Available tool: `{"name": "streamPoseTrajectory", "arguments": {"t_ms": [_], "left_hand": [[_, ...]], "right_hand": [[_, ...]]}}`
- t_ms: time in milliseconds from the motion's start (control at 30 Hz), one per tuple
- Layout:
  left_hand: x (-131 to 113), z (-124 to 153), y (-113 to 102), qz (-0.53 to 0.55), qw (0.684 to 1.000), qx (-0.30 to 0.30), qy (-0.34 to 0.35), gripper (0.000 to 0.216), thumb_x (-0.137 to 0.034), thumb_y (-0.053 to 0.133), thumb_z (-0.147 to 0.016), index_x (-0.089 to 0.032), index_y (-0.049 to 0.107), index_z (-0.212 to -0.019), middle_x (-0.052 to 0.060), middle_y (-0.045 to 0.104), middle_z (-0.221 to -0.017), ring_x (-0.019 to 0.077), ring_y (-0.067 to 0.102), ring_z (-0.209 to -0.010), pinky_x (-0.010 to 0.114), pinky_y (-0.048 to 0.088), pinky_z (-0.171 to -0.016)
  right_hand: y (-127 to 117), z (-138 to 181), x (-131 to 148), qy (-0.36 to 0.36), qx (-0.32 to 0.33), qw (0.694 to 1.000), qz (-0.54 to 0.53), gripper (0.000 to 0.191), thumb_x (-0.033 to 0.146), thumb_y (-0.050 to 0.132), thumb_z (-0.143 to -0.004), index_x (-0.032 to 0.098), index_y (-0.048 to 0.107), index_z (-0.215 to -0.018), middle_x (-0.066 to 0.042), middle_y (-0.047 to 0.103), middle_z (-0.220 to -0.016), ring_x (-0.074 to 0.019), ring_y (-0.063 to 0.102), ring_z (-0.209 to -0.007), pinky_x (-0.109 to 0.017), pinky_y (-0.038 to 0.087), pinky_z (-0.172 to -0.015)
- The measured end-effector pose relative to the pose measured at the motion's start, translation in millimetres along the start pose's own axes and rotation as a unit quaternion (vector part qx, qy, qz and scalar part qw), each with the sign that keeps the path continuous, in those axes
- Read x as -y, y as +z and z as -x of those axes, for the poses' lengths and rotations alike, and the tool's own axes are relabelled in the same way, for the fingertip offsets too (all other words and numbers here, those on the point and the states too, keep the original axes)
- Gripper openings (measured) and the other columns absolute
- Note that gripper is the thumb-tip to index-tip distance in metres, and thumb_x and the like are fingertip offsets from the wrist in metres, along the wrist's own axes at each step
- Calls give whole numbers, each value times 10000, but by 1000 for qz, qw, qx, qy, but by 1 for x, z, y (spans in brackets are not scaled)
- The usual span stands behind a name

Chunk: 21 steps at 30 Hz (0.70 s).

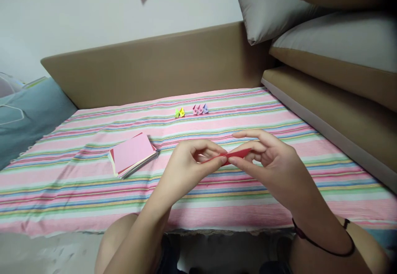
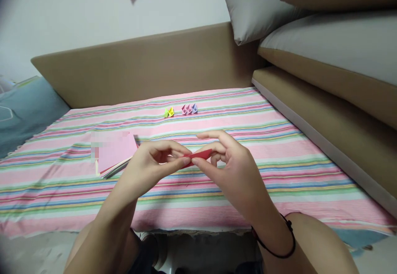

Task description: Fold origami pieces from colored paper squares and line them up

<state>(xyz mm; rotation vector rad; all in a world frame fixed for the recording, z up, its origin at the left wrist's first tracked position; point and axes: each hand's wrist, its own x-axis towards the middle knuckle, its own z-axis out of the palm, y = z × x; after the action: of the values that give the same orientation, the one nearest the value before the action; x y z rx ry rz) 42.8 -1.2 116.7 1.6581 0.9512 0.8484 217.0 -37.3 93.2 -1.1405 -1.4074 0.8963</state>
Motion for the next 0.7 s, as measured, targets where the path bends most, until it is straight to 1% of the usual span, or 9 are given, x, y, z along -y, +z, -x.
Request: {"name": "streamPoseTrajectory", "arguments": {"t_ms": [67, 100, 167, 233, 367, 500, 600, 700], "left_hand": [[-1, 1, -1, -40, 999, 14, -10, 135, -261, 701, -768, -128, 677, -775, 47, 698, -735, 143, 651, -664, 228, 510, -607], [-1, 2, -1, -48, 999, 16, -13, 144, -268, 699, -770, -128, 669, -758, 43, 691, -715, 137, 642, -648, 224, 500, -594], [-1, 3, 0, -30, 999, 17, -18, 167, -293, 697, -774, -132, 655, -760, 31, 672, -678, 126, 623, -625, 216, 481, -573], [0, 2, 2, 4, 1000, 14, -24, 197, -323, 703, -771, -135, 647, -755, 23, 663, -660, 116, 610, -611, 206, 464, -555], [0, 1, 6, 44, 999, -1, -32, 219, -328, 746, -729, -133, 646, -723, 13, 660, -627, 108, 602, -584, 199, 458, -540], [1, 1, 7, 48, 998, -15, -36, 225, -320, 769, -702, -127, 654, -696, 2, 636, -565, 92, 567, -513, 191, 431, -488], [1, 0, 7, 50, 998, -15, -30, 211, -312, 783, -686, -130, 680, -713, 19, 674, -602, 107, 602, -538, 196, 459, -500], [1, 0, 7, 58, 998, -2, -28, 200, -296, 778, -696, -142, 722, -810, 49, 732, -741, 145, 670, -656, 219, 520, -588]], "right_hand": [[0, -1, -1, 6, 1, 1000, 12, 392, 274, 699, -791, 230, 557, -1154, -3, 703, -739, -142, 624, -622, -253, 479, -551], [0, -1, -1, 4, 1, 1000, 8, 393, 267, 694, -795, 233, 554, -1160, 2, 700, -738, -145, 635, -645, -255, 490, -576], [0, -1, -2, -7, -3, 1000, -18, 378, 263, 686, -802, 234, 557, -1155, 1, 699, -767, -154, 661, -715, -261, 516, -636], [1, -2, -2, -18, -10, 999, -37, 337, 264, 676, -812, 230, 578, -1132, -3, 692, -797, -152, 667, -745, -257, 530, -659], [0, -3, -2, -25, -25, 999, -28, 240, 258, 668, -820, 219, 635, -1054, -1, 671, -771, -141, 657, -718, -231, 527, -616], [-1, -2, 1, -16, -33, 999, -24, 240, 240, 654, -830, 221, 636, -1068, 12, 661, -710, -138, 649, -697, -226, 522, -609], [-2, -2, 2, -19, -45, 999, -20, 199, 226, 643, -833, 222, 649, -1033, 16, 652, -679, -141, 650, -693, -231, 526, -614], [-4, -1, 2, -27, -48, 998, -15, 183, 231, 637, -840, 223, 657, -1021, 10, 661, -687, -147, 656, -696, -246, 539, -632]]}}
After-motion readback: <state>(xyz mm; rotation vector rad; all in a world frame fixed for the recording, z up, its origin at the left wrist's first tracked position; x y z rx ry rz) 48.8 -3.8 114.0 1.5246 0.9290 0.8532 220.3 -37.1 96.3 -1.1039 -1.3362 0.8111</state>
